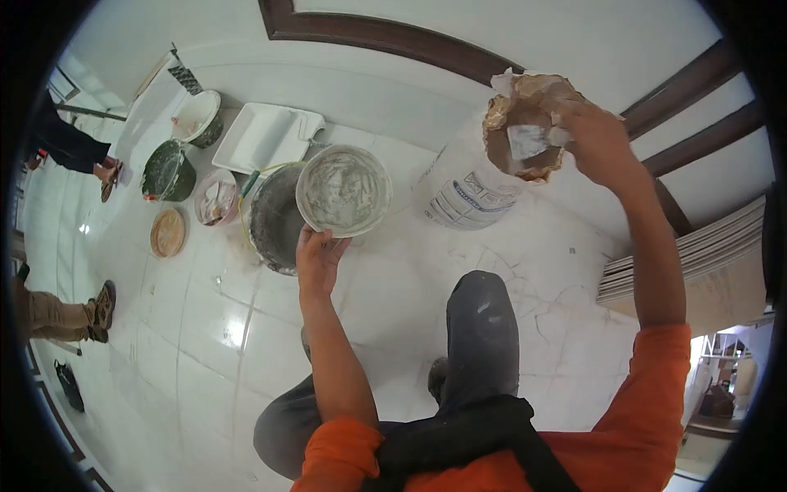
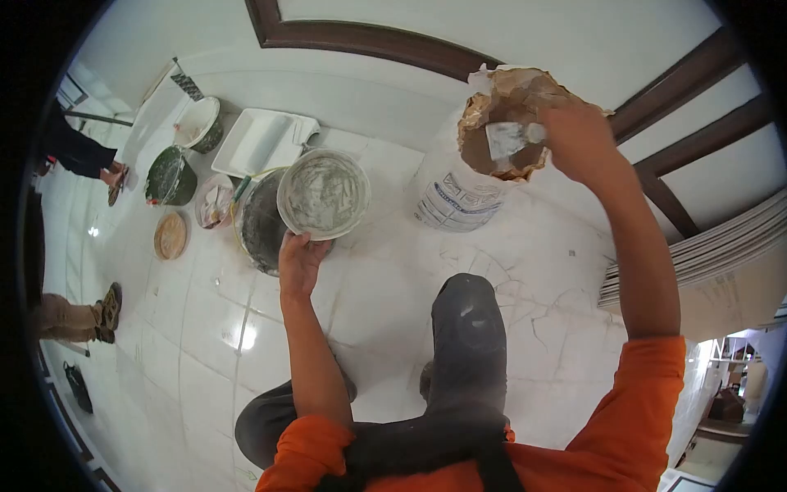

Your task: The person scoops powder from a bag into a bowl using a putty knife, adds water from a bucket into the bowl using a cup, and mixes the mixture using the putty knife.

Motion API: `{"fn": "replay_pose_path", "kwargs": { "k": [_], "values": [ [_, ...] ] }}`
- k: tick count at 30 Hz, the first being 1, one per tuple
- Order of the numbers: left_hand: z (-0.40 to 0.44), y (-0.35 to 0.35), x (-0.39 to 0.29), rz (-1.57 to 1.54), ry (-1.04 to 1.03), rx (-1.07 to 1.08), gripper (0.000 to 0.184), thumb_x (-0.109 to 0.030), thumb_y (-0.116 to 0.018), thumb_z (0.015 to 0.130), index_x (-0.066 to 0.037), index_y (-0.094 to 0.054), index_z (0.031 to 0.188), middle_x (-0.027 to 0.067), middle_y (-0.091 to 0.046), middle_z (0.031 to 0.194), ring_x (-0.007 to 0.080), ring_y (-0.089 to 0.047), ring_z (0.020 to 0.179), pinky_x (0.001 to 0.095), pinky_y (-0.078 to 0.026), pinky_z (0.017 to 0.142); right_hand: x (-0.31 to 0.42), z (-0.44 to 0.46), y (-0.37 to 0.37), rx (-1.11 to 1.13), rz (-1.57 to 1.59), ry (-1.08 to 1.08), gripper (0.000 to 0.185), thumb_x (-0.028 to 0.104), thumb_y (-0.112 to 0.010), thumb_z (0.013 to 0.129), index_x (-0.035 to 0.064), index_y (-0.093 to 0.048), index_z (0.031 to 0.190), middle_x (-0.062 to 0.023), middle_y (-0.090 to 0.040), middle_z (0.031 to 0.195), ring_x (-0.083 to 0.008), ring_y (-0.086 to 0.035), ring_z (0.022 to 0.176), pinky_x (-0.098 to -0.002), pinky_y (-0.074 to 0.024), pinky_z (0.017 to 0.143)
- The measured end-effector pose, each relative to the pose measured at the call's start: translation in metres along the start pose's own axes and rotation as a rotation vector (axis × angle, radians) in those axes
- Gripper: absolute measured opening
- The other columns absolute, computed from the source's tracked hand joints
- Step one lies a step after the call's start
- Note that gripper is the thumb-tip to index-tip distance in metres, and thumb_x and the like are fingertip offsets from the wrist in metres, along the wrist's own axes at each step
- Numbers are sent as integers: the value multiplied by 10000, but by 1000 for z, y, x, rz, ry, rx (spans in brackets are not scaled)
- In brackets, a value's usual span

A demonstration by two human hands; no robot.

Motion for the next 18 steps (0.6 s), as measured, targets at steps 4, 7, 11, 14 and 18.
{"fn": "replay_pose_path", "kwargs": {
  "k": [4, 7, 11, 14, 18],
  "values": [
    [0, -14, 4, -22, 42, -2, 507, -39, -626, 879, -20, -436, 1348, 127, -593, 1255, 298, -638, 1163, 501, -562, 1020, 34, 51, -42, 375, -165, -84, 177, 109, -697, 824, 92, -794, 971, -131, -762, 1053, -302, -715, 1032, -448, -568, 844],
    [2, -17, 9, -46, 70, 25, 521, -35, -636, 871, -17, -436, 1351, 137, -609, 1237, 298, -645, 1152, 502, -567, 1010, 43, 71, -90, 373, -89, -95, 175, 147, -676, 844, 85, -802, 948, -130, -770, 1019, -304, -709, 1048, -465, -548, 896],
    [-1, -23, 13, -6, 111, 5, 548, -64, -644, 874, -9, -433, 1377, 150, -598, 1277, 299, -634, 1174, 487, -548, 1029, 42, 86, -144, 266, -104, -69, 183, 144, -662, 853, 77, -801, 952, -135, -770, 1011, -321, -698, 1076, -479, -511, 967],
    [-3, -25, 9, 9, 124, 4, 556, -59, -643, 878, -1, -423, 1386, 157, -599, 1276, 303, -637, 1170, 485, -548, 1029, 43, 87, -179, 152, -137, -24, 195, 137, -644, 862, 72, -799, 961, -129, -770, 1001, -329, -682, 1116, -489, -480, 1004],
    [-4, -26, 8, -20, 122, 11, 561, -24, -638, 888, 18, -393, 1390, 179, -615, 1237, 305, -657, 1144, 499, -566, 1001, 45, 84, -173, 159, 71, -84, 193, 50, -674, 790, 45, -780, 951, -175, -743, 1032, -356, -669, 1117, -492, -515, 963]
  ]
}}
Point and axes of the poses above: each hand's wrist, its own z-axis towards the middle knuckle, its own y-axis out of the back of the hand, x = y × z, the point moved 2 cm from there along z, towards the middle knuckle
